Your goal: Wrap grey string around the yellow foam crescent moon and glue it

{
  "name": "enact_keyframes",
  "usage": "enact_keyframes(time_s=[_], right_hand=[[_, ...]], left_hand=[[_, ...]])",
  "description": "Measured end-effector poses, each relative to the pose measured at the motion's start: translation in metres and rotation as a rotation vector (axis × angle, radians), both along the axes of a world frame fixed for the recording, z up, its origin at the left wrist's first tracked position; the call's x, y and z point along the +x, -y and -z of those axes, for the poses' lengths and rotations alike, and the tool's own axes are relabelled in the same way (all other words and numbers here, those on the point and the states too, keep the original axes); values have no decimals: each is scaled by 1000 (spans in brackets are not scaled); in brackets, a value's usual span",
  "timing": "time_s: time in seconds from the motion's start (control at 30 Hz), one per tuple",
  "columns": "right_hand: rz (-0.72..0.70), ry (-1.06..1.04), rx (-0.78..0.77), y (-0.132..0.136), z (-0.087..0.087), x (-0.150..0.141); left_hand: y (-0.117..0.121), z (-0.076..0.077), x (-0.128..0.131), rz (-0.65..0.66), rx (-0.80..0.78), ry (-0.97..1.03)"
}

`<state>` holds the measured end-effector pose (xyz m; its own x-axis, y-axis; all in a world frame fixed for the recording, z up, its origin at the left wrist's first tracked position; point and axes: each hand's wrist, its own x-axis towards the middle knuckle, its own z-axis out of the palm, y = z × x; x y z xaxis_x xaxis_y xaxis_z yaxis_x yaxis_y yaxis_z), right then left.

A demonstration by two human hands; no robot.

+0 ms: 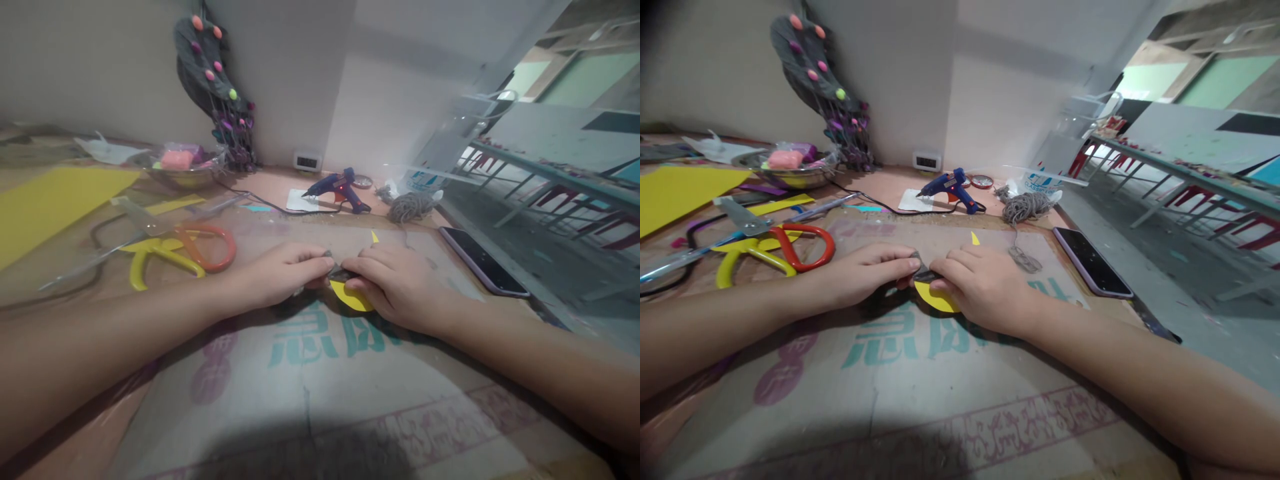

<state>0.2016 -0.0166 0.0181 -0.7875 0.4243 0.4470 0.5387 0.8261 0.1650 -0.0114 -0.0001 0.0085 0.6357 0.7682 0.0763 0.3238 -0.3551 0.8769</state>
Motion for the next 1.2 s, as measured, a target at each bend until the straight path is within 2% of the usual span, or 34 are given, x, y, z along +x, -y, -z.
enact_keyframes(time_s=[0.27, 0.6, 0.87, 1.2], right_hand=[[15, 69, 51, 1, -3, -1], [-25, 48, 107, -4, 4, 3], [49, -69, -43, -2, 5, 5], [20, -29, 8, 1, 4, 3]], left_hand=[[0, -1, 0, -3, 24, -36], [2, -2, 1, 2, 25, -65], [1, 0, 0, -20, -25, -32], [0, -1, 1, -4, 32, -52]])
